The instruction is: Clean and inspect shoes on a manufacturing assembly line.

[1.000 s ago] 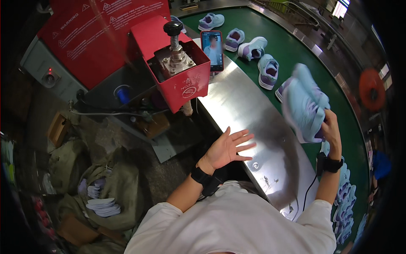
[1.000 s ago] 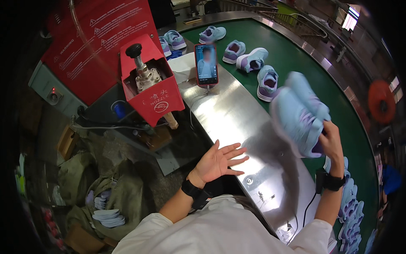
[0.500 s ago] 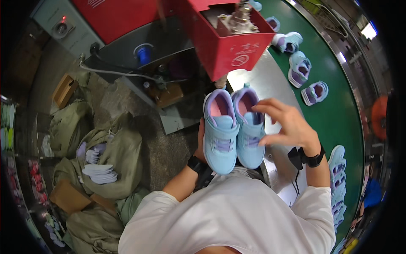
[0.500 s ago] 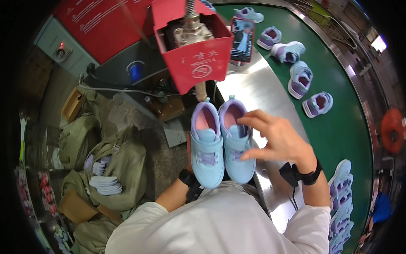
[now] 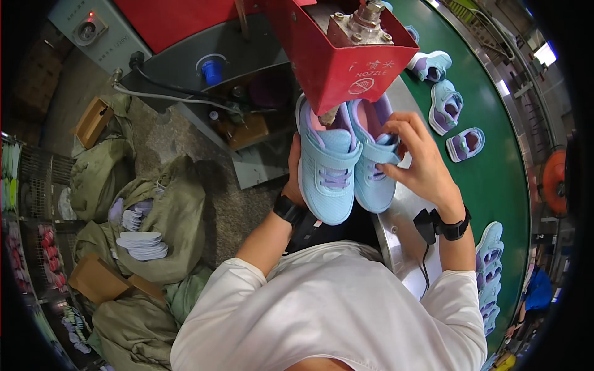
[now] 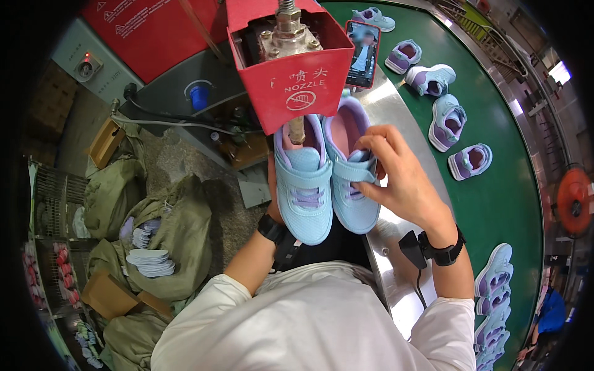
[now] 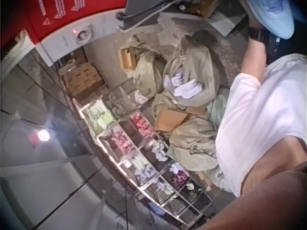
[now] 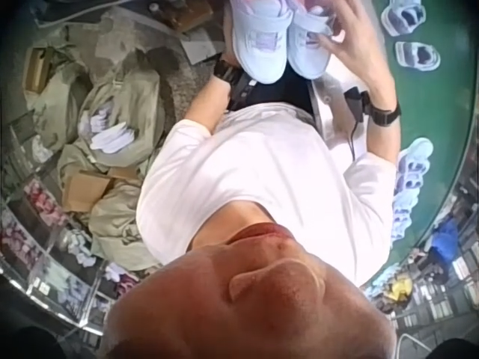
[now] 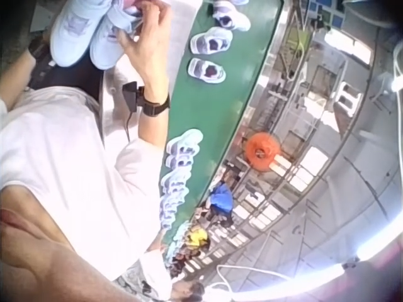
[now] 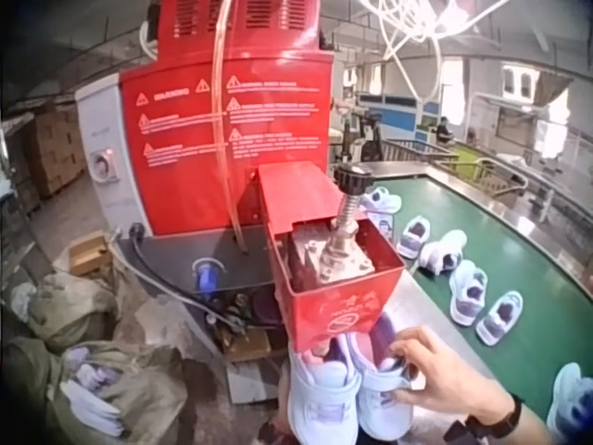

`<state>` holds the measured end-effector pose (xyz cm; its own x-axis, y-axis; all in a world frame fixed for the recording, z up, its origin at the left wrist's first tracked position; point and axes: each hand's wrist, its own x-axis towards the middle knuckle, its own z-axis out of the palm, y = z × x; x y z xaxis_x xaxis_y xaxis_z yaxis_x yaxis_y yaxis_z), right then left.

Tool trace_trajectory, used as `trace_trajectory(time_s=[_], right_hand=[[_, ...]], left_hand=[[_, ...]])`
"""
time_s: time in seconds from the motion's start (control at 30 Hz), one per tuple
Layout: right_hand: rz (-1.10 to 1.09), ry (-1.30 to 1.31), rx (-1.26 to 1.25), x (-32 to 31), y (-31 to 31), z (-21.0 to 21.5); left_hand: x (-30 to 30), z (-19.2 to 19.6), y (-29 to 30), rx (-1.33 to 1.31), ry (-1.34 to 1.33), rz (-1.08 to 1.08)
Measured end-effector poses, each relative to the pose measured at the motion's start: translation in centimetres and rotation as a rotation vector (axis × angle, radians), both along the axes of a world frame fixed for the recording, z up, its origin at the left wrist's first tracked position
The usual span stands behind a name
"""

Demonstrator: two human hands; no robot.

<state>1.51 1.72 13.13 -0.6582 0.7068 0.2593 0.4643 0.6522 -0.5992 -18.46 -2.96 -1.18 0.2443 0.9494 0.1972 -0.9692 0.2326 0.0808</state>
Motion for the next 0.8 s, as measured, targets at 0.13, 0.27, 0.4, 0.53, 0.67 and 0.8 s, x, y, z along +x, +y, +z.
trace_trajectory(time_s=[0.13,0.27,0.4,0.53,0.67,0.8], right_hand=[[-0.008,0.026,0.091,0.0,-0.1,0.5],[0.046,-0.018,0.025,0.8,-2.1,0.4],[0.036,-0.021,0.048,0.8,-3.1,0.8],[0.060,-0.008,0.029,0.1,-3.0,0.3],[0.122,0.084,-0.153,-1.5,-3.3,-2.3],[0.164,0.111,-0.145,-3.4,-3.4,-2.8]], left_hand=[[0.1,-0.7,0.2,-0.085,0.127,0.089],[0.9,0.6,-3.5,-0.045,0.092,0.034],[1.3,2.4,-4.7,-0.068,-0.041,-0.013],[-0.1,1.8,-4.6,-0.084,-0.043,-0.041],[-1.7,-0.6,-4.7,-0.291,0.091,0.122],[-4.2,-2.1,-4.7,-0.255,0.111,0.186]])
